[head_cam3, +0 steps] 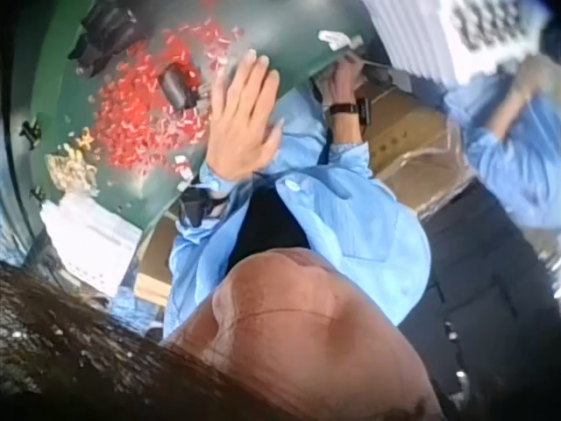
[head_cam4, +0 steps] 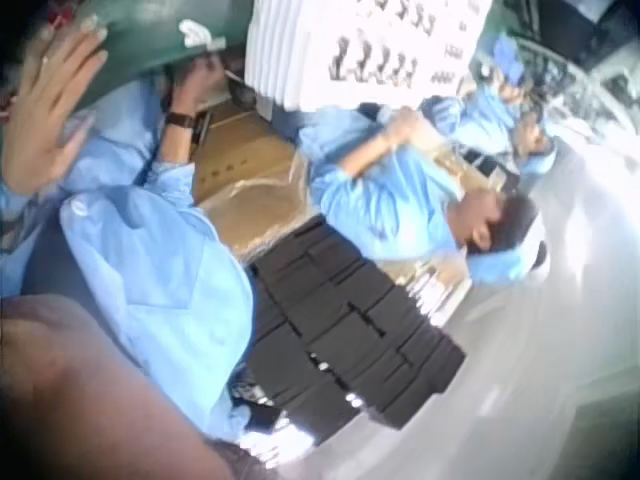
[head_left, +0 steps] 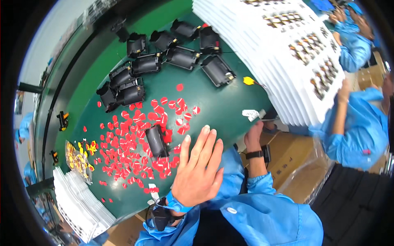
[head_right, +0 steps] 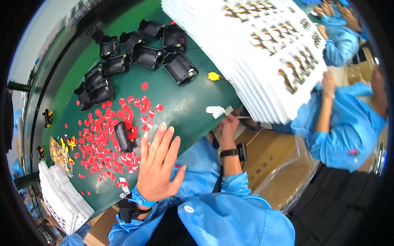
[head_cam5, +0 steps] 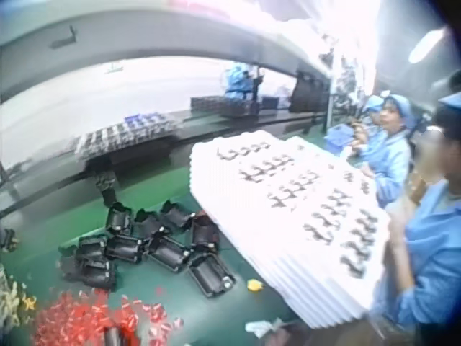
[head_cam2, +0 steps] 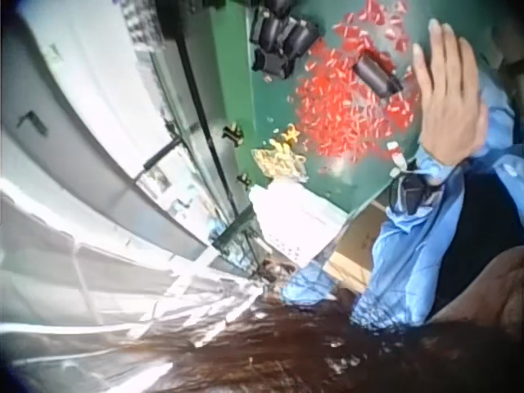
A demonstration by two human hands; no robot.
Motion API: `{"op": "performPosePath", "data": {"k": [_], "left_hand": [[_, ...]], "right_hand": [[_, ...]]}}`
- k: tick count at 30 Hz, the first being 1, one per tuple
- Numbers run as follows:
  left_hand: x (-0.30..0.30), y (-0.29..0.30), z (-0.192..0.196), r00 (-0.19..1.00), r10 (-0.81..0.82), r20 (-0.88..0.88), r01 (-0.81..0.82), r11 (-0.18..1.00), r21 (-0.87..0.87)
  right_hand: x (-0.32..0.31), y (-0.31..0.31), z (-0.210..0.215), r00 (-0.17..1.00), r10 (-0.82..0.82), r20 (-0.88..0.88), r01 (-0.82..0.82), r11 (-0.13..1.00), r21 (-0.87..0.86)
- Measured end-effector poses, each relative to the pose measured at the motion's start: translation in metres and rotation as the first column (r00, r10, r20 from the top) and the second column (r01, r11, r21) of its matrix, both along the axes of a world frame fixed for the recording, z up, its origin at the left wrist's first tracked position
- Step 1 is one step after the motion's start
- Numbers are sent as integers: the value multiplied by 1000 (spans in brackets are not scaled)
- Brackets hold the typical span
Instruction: Assembling electronic components by attaching small yellow stickers to black plastic housings.
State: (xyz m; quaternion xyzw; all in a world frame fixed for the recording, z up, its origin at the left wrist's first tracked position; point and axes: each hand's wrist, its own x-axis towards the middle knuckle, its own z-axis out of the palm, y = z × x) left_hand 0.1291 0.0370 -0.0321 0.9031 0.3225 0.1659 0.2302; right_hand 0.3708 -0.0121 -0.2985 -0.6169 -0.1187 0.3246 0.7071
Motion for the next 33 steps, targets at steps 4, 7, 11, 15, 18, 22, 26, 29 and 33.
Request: {"op": "performPosePath", "data": {"k": [4, 7, 11, 15, 18, 22, 26, 29, 33], "left_hand": [[-22, -50, 6, 958, -65, 281, 64, 998, 14], [-15, -70, -2, 928, -120, 354, 144, 989, -42], [-13, -79, -10, 945, -259, 200, 256, 966, 44], [-60, -75, -32, 825, 43, 563, 26, 993, -115], [-94, -72, 0, 630, 470, 618, -175, 861, -477], [-108, -34, 21, 312, 691, 652, -180, 717, -674], [-115, -7, 36, 116, 732, 672, -284, 672, -684], [-130, -3, 46, 154, 790, 593, -329, 607, -723], [-122, -9, 48, 159, 762, 628, -437, 624, -648]], "right_hand": [[-16, -79, 96, 983, 83, -161, -92, 995, -44], [-47, -114, 176, 969, 193, -156, -183, 980, 77], [-112, -119, 242, 907, 388, -166, -344, 908, 239], [-135, -86, 267, 776, 577, -255, -477, 802, 361], [-169, -55, 281, 643, 757, 115, -764, 624, 167], [-183, 13, 304, 142, 500, 854, -837, 521, -165], [-207, 53, 307, 162, 825, 541, -971, 230, -60], [-216, 66, 301, 205, 959, 197, -979, 201, 40], [-208, 74, 290, 280, 951, 131, -954, 261, 146]]}}
